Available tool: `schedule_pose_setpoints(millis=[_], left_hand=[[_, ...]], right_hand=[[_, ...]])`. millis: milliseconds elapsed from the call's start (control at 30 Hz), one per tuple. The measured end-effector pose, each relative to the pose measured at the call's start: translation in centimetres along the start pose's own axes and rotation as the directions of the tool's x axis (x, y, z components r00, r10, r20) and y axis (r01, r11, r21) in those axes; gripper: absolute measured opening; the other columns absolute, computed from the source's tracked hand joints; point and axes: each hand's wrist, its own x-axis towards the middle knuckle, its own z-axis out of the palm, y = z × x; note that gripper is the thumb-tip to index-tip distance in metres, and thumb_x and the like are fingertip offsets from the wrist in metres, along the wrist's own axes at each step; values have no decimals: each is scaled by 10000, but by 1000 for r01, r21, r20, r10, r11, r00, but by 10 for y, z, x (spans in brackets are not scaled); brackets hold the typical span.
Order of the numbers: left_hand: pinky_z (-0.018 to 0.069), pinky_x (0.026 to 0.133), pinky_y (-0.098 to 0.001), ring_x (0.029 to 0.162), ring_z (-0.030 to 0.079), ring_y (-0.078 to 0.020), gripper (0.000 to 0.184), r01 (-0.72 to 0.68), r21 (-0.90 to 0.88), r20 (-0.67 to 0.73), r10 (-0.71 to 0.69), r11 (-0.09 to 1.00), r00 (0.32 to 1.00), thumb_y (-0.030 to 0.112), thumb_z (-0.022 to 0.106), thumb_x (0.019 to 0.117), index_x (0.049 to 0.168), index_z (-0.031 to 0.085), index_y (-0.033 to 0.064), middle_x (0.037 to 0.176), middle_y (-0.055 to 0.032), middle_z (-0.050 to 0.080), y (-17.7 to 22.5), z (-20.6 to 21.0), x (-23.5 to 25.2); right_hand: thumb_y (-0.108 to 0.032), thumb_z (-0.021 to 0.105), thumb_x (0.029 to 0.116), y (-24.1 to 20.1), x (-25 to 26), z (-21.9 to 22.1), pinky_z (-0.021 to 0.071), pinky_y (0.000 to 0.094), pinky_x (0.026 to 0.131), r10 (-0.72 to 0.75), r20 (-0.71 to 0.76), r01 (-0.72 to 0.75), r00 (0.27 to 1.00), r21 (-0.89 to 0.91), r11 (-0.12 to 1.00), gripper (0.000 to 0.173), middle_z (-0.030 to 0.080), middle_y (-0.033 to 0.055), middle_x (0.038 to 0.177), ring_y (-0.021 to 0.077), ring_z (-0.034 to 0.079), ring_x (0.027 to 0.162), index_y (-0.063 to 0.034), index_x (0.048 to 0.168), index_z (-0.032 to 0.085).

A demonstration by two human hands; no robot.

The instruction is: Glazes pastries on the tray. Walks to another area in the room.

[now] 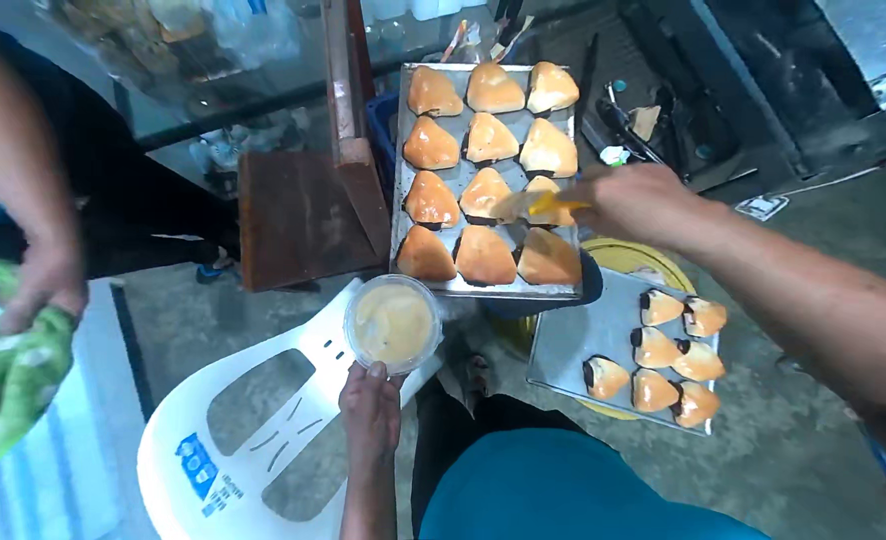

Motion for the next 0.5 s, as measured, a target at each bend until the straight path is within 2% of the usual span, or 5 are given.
schedule_pose_setpoints(millis=[133,300,367,433,500], left_hand=[[623,874,-441,983,735,-235,371,26,30,23,-26,999,999,225,728,914,1187,613,2,1088,-115,735,-7,18,8],[630,852,-463,987,732,-261,325,78,58,50,-81,995,995,149,633,945,1216,570,-19,1112,-133,717,-18,31,20],[636,834,-472,977,736,-269,299,98,80,88,-105,992,991,126,602,960,1216,575,-25,1115,-135,718,-25,38,24],[633,842,-462,965,737,-256,290,104,94,127,-115,990,985,106,604,966,1225,586,-21,1108,-126,722,-33,47,24],[626,860,-441,960,736,-228,293,97,108,158,-114,989,981,88,616,966,1242,599,-9,1100,-105,727,-42,59,23]], right_hand=[[-65,595,985,1,25,26,486,740,792,141,-33,-134,989,150,979,317,638,333,1166,561,638,996,-25,1286,687],[-59,686,948,21,-55,51,545,671,736,72,-48,-58,996,249,967,273,694,235,1066,442,694,892,-51,1218,730],[-58,685,959,29,-88,32,577,509,755,103,-69,-61,992,447,893,264,718,141,1054,267,691,861,-57,1219,731],[-113,672,958,21,-109,14,548,226,643,144,-70,-63,987,658,751,249,726,-18,962,17,620,715,-98,1200,729],[-164,673,936,2,-119,12,494,134,560,114,-115,14,987,762,647,267,728,-70,881,-57,580,632,-99,1186,744]])
